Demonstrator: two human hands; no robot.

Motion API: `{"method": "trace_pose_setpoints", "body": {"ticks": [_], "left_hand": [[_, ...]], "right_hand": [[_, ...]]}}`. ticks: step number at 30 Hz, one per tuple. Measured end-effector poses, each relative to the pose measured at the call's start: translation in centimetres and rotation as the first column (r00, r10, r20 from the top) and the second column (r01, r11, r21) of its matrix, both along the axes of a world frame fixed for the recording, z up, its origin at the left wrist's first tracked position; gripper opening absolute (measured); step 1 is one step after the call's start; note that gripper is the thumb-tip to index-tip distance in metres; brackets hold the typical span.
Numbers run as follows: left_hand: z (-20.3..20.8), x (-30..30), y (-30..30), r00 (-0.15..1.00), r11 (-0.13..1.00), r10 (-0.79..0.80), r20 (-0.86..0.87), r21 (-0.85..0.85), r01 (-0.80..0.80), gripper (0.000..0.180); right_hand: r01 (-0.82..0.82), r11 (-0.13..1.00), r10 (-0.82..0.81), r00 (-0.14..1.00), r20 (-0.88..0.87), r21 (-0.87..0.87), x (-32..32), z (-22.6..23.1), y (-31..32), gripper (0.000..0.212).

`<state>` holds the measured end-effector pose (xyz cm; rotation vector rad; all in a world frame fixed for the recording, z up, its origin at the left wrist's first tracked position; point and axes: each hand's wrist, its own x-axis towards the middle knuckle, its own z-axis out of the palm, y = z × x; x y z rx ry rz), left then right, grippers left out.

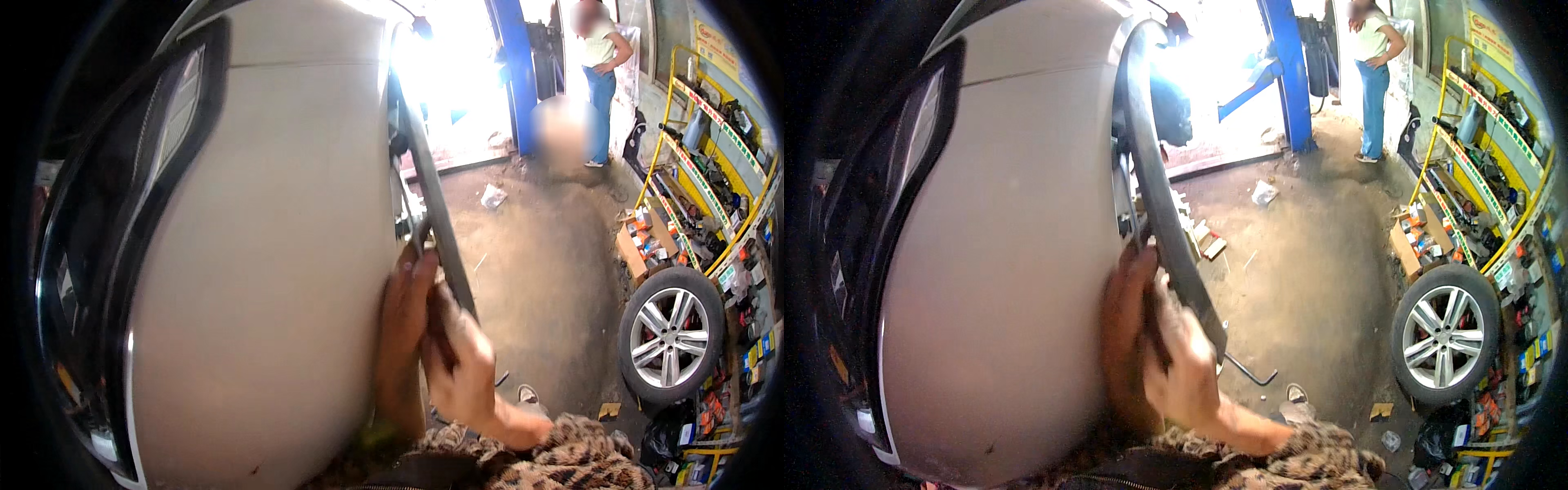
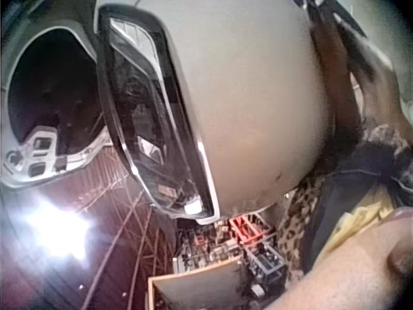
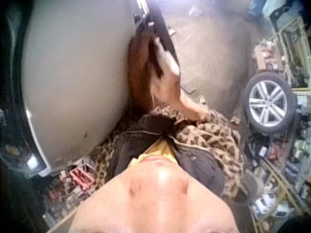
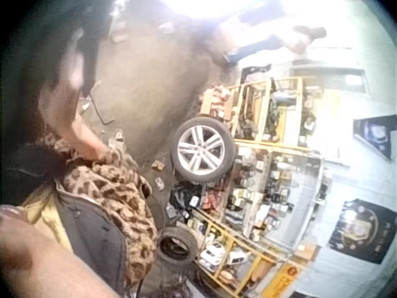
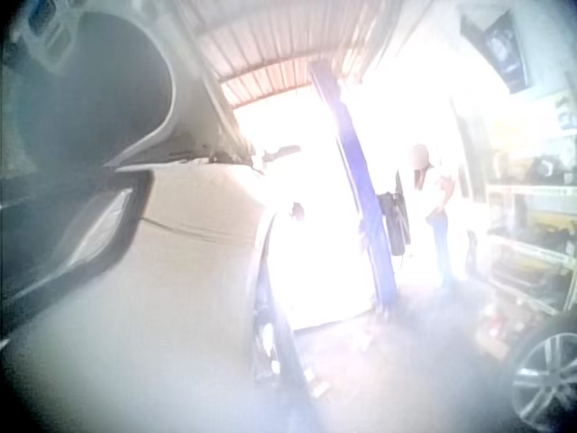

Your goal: The person uses a flathead screwdriver to pry and adjust a plastic trim piece along the edge of a car's wheel arch. They repeatedly insert the tool between the trim and the body panel to loosen or reposition the component, working along the curve of the fender in a garage setting.

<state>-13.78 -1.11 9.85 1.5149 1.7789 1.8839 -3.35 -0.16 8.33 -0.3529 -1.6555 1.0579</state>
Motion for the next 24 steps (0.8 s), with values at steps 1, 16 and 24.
{"method": "trace_pose_setpoints", "body": {"ticks": [1,16,24], "left_hand": [[-0.8,-0.2,0.8,1.0,1.0,-0.019,0.008,0.011,0.019,0.033],[-0.9,-1.2,1.2,0.905,1.0,0.024,0.425,-0.025,-0.014,0.036],[0.3,-0.8,0.0,0.822,0.999,-0.023,0.569,-0.012,0.036,0.035]], "right_hand": [[0.037,0.999,-0.037,0.999,0.0,0.017,-0.4,-0.1,0.8,0.049],[-0.066,0.997,0.064,0.997,-0.052,-0.034,-0.2,0.0,-0.4,0.047],[-0.037,0.998,0.042,0.994,-0.096,0.058,-1.0,-0.3,-0.3,0.053]]}}
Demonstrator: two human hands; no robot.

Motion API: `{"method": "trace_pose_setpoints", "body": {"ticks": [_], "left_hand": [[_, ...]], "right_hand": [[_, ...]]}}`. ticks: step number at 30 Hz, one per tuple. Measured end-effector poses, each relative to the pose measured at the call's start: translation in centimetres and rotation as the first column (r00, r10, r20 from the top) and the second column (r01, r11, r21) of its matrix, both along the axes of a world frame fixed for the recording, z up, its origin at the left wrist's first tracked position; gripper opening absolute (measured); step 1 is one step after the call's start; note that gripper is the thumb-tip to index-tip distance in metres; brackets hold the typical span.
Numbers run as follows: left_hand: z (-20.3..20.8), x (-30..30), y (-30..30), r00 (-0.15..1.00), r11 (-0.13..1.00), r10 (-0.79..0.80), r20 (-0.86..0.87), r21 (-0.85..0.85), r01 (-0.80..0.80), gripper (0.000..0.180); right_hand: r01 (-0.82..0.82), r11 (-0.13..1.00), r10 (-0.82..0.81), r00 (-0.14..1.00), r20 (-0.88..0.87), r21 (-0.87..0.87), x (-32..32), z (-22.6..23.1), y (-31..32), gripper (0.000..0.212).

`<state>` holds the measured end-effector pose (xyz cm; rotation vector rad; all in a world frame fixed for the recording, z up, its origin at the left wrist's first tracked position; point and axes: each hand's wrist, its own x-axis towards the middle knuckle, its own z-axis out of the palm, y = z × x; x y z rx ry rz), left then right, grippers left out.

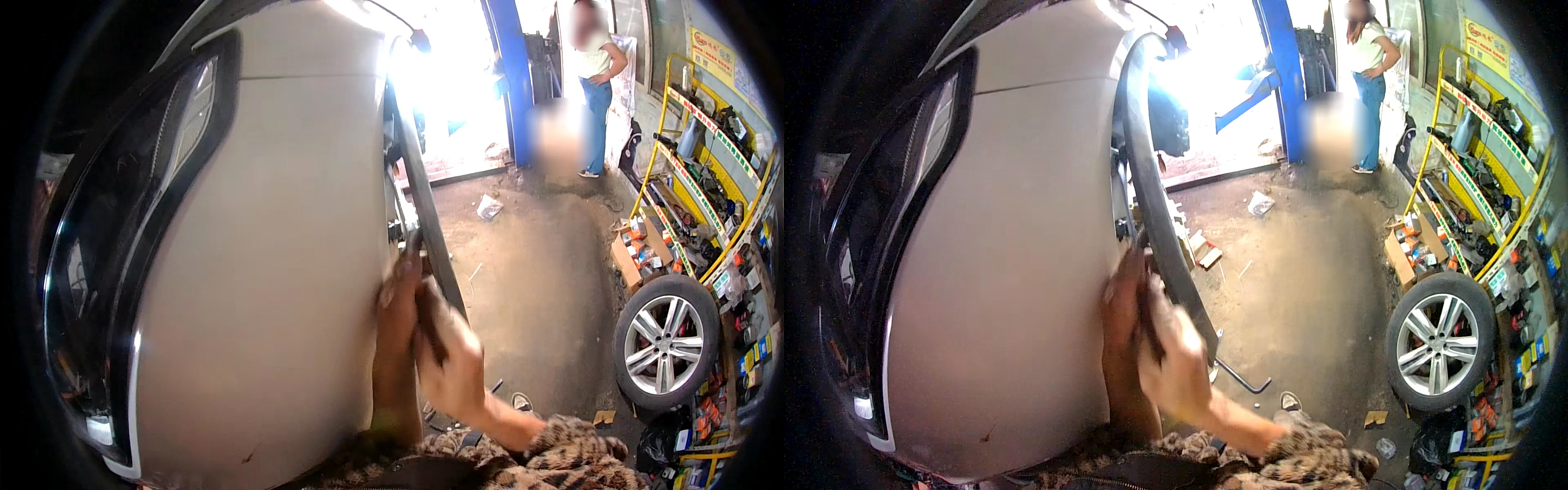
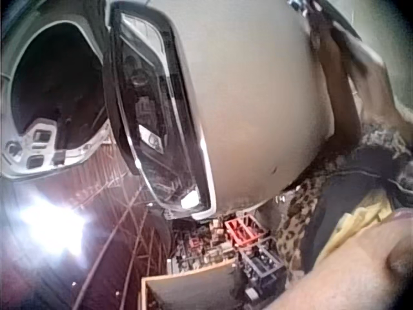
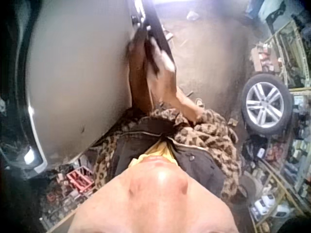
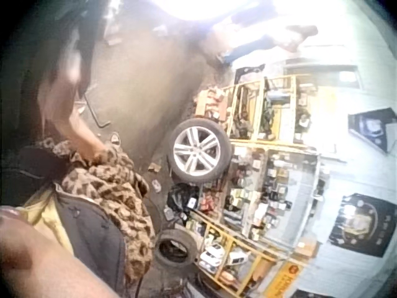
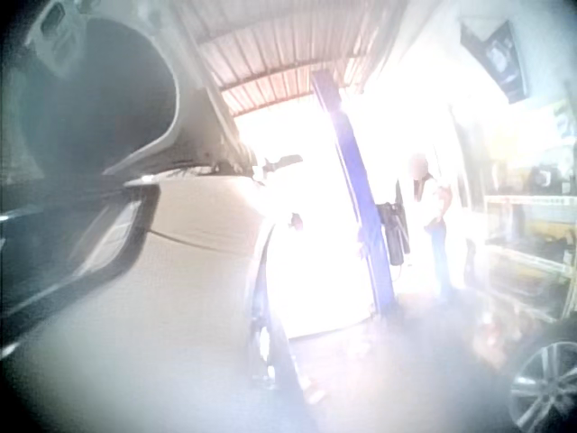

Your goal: The person uses a flathead screwdriver to pry and adjust a plastic trim piece along the edge of a car's wheel arch. They repeatedly insert the tool between the trim and the body panel to loosen or reposition the component, working along the curve of the fender in a garage setting.

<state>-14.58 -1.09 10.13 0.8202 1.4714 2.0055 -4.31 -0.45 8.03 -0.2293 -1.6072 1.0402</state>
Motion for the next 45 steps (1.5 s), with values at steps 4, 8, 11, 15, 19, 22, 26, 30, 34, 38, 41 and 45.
{"method": "trace_pose_setpoints", "body": {"ticks": [4,8,11,15,19,22,26,30,34,38,41,45], "left_hand": [[0.1,-1.0,1.8,0.992,0.972,-0.124,0.039,-0.197,0.129,0.043],[-0.2,-0.1,0.5,1.0,0.999,0.027,-0.001,0.022,-0.027,0.035],[0.1,-1.6,2.1,0.98,0.981,-0.184,0.069,-0.051,0.188,0.036],[1.3,2.9,1.3,0.985,0.998,0.003,0.171,0.065,-0.015,0.034],[-1.2,-2.6,1.7,0.991,0.985,-0.137,0.013,-0.104,0.137,0.043],[-0.8,0.5,1.3,0.993,0.996,-0.09,0.08,-0.015,0.092,0.04],[-0.3,-1.6,2.6,0.998,1.0,0.027,0.064,-0.01,-0.026,0.029],[0.2,0.0,2.2,0.984,0.998,-0.054,0.169,0.04,0.047,0.029],[-1.3,-1.1,0.9,0.99,0.992,-0.113,-0.085,-0.068,0.107,0.042],[-0.8,-0.1,0.4,0.997,0.998,-0.07,0.029,0.006,0.07,0.039],[2.1,2.2,0.7,1.0,1.0,0.012,0.003,-0.015,-0.012,0.035],[1.2,-0.8,1.8,0.978,0.992,-0.116,0.173,-0.025,0.122,0.03]], "right_hand": [[0.036,0.999,-0.034,0.998,0.047,-0.037,0.0,-0.3,1.3,0.053],[0.035,0.999,-0.036,0.998,0.044,0.027,0.1,0.1,0.1,0.054],[0.047,0.999,-0.047,0.999,0.015,0.007,-0.6,0.2,1.2,0.054],[0.048,0.998,-0.049,0.998,0.025,0.033,0.4,-1.0,0.5,0.053],[-0.034,0.994,0.043,0.996,0.08,-0.103,0.0,0.9,1.2,0.044],[-0.071,0.992,0.078,0.995,0.059,-0.107,1.3,0.0,0.3,0.043],[-0.012,0.99,0.033,0.988,0.148,-0.14,-0.5,1.4,2.1,0.042],[-0.005,0.999,0.005,1.0,-0.009,-0.044,-0.4,-0.8,1.2,0.052],[-0.118,0.979,0.122,0.992,0.015,-0.164,0.5,-0.3,-0.2,0.047],[-0.103,0.985,0.113,0.991,0.069,-0.135,1.0,0.0,-0.7,0.048],[-0.087,0.989,0.094,0.994,0.059,-0.117,0.9,-0.1,-0.5,0.048],[-0.084,0.989,0.089,0.996,0.032,-0.125,-0.1,1.4,0.6,0.047]]}}
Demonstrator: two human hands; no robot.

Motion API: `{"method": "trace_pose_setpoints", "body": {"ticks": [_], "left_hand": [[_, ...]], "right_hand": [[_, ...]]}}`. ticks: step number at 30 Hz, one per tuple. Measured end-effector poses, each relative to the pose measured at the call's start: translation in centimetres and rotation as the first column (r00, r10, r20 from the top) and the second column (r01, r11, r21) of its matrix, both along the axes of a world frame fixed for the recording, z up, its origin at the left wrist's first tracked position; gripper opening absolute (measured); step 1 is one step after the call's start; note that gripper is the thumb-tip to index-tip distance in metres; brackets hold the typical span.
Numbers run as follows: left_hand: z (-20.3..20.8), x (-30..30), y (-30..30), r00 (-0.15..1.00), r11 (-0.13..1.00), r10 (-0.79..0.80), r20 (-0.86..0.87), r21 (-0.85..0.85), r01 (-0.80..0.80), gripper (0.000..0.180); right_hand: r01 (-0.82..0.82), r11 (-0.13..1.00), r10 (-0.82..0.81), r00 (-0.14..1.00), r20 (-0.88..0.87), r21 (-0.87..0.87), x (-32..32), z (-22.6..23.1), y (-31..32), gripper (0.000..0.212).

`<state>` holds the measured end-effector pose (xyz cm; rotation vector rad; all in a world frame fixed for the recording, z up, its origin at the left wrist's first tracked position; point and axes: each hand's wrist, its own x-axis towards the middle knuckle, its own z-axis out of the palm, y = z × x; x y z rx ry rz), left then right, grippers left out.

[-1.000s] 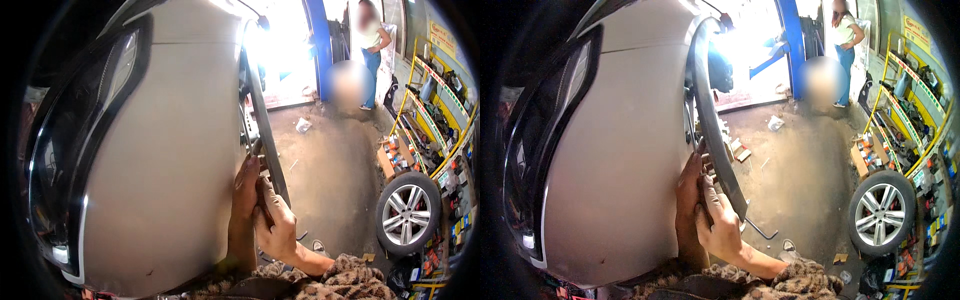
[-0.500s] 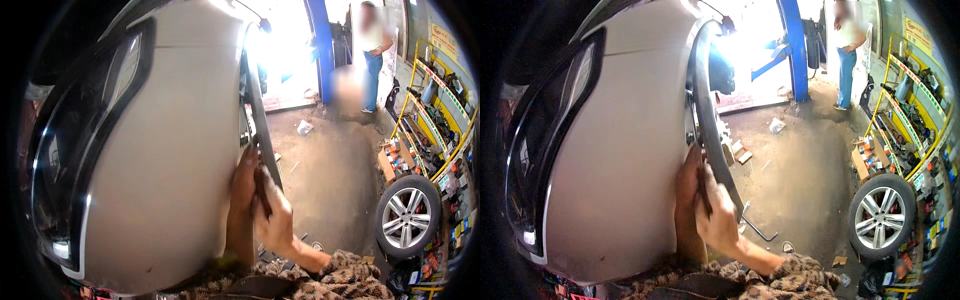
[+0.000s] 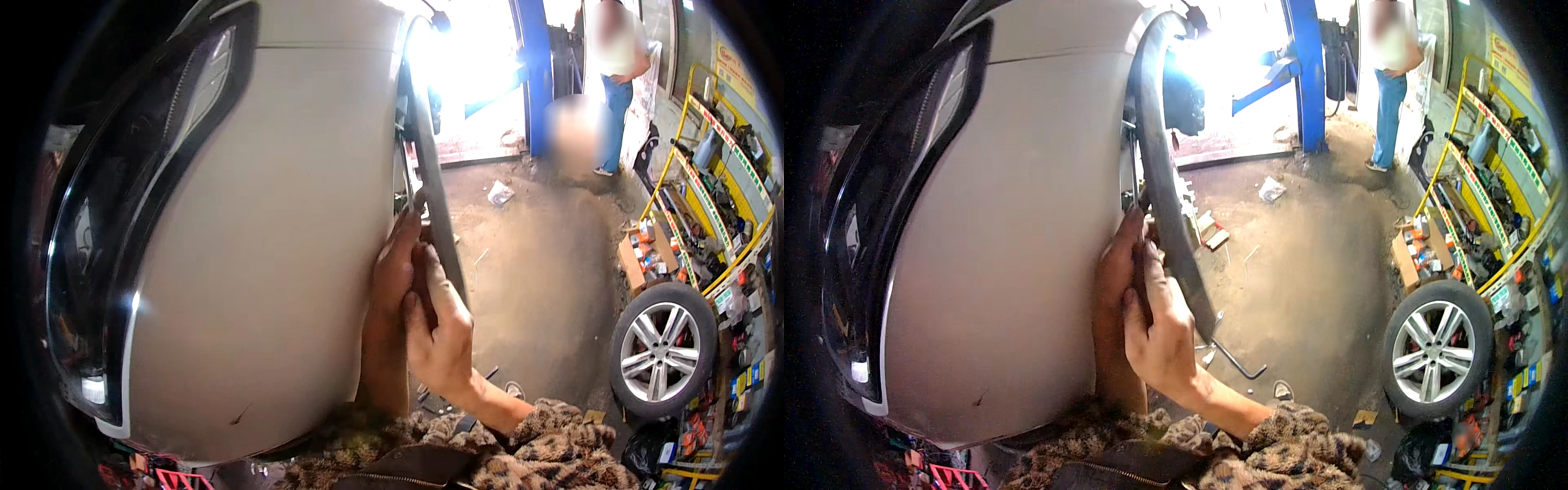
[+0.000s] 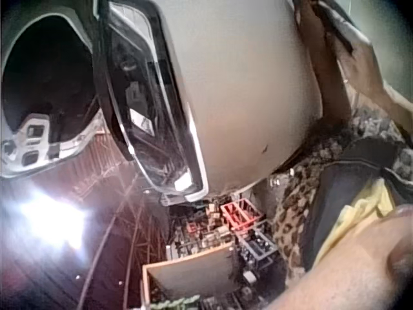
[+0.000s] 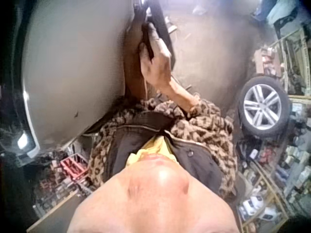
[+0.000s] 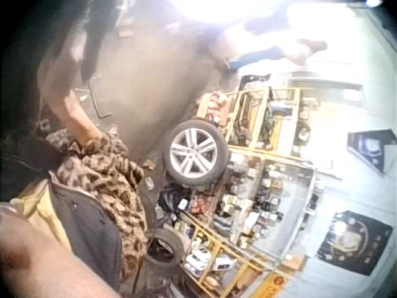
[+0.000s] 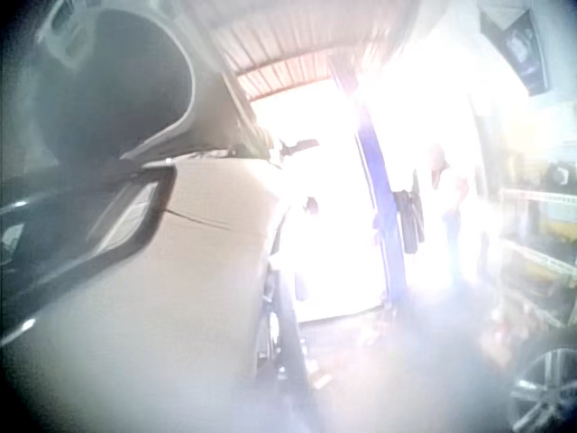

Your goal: The person uses a flathead screwdriver to pry and adjust a plastic trim piece along the edge of a car's wheel arch. They repeatedly insert the tool between the trim and the body panel to loosen or reposition the component, working along the curve of the fender in a garage setting.

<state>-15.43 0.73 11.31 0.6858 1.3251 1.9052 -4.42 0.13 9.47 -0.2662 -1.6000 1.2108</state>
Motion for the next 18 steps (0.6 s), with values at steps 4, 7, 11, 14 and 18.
{"method": "trace_pose_setpoints", "body": {"ticks": [4,7,11,14,18], "left_hand": [[-1.2,0.4,-0.1,0.998,0.992,0.006,-0.059,0.123,0.001,0.029],[-1.4,-0.4,0.1,0.993,0.992,-0.082,0.082,0.099,0.073,0.033],[-3.3,-1.1,1.4,0.974,0.997,-0.072,0.214,0.032,0.066,0.04],[0.0,2.3,1.3,0.981,0.992,0.099,0.167,-0.09,-0.085,0.051],[-0.7,1.4,1.3,0.985,0.986,0.16,-0.063,-0.03,-0.162,0.055]], "right_hand": [[0.117,0.982,-0.117,0.993,-0.009,0.149,0.3,-1.3,-0.9,0.049],[0.069,0.997,-0.068,0.997,-0.026,0.039,-0.8,-0.5,0.3,0.047],[0.003,0.998,-0.002,1.0,0.017,-0.069,0.2,-1.4,0.0,0.046],[-0.012,0.996,0.011,1.0,-0.014,-0.093,1.5,-2.6,-0.7,0.048],[-0.059,0.994,0.057,0.998,-0.025,-0.095,4.6,-3.3,-1.5,0.053]]}}
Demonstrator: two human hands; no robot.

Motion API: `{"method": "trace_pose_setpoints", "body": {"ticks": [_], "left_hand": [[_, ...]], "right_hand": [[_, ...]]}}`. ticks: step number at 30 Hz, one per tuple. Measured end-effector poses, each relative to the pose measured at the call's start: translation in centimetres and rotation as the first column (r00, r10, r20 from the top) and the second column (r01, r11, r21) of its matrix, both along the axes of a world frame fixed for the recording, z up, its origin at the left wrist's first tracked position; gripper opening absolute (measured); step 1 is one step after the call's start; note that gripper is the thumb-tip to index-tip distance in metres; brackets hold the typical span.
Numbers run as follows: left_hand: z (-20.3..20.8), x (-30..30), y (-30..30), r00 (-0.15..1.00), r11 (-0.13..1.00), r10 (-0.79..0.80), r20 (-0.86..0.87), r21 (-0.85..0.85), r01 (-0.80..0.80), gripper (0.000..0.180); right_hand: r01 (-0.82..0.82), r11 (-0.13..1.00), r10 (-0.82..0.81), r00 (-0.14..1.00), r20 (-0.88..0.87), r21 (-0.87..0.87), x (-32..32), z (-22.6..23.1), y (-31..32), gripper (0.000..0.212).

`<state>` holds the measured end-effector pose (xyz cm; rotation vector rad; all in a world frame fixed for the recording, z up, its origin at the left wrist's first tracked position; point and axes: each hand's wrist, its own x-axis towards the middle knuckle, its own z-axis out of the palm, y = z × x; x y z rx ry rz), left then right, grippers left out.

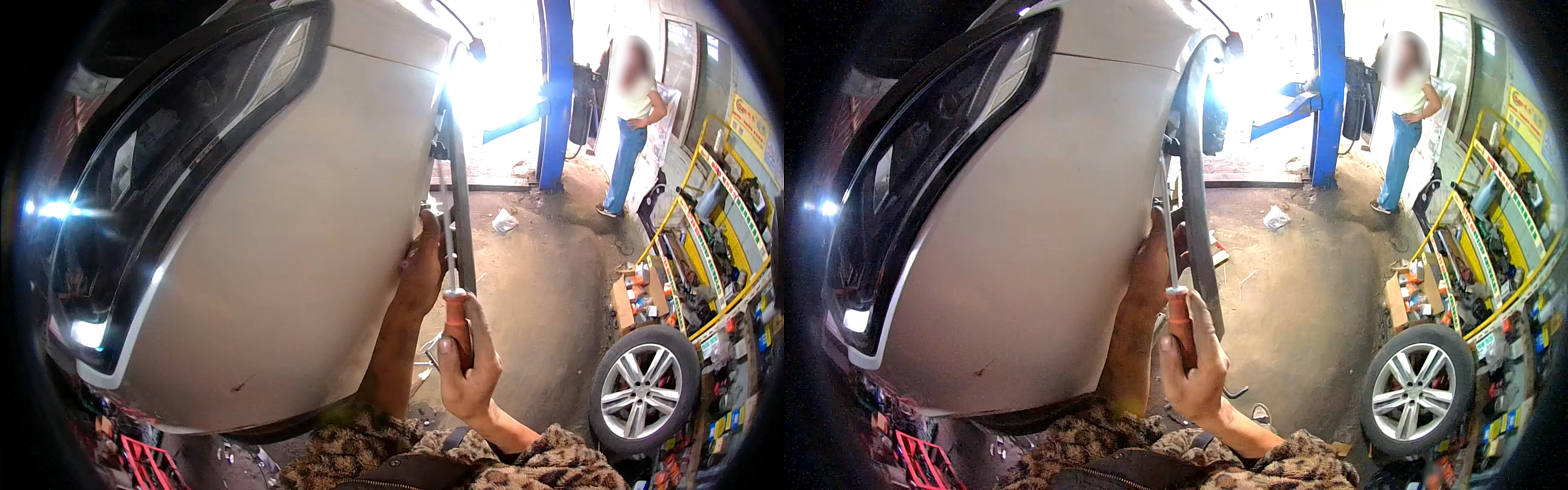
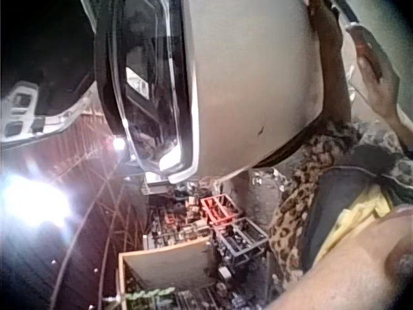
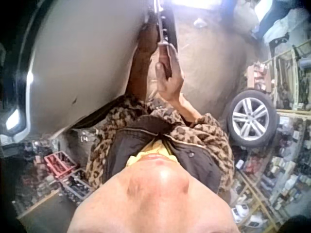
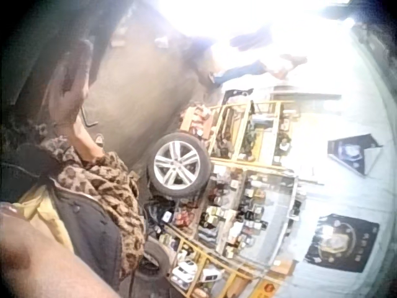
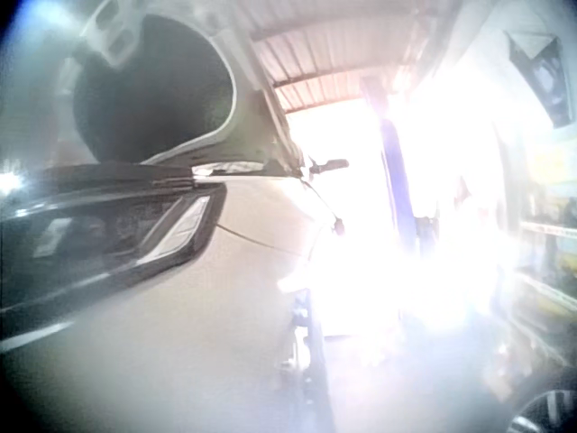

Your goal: The person uses a flathead screwdriver to pry and adjust a plastic trim piece along the edge of a car's wheel arch. They repeatedly insert the tool between the trim and the body panel to loosen or reposition the component, working along the curve of the fender in a garage setting.

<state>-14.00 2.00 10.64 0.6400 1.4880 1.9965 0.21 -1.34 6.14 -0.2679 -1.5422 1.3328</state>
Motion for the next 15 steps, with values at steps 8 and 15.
{"method": "trace_pose_setpoints", "body": {"ticks": [8,15], "left_hand": [[-0.2,0.5,3.4,0.91,0.971,0.235,-0.343,0.13,-0.202,0.049],[-2.0,0.4,3.3,0.991,0.972,0.059,-0.122,0.233,-0.03,0.037]], "right_hand": [[0.292,0.956,-0.289,0.955,0.071,-0.026,-2.3,-2.3,7.1,0.038],[-0.075,0.992,0.082,0.994,0.074,-0.099,-2.2,-3.7,10.3,0.032]]}}
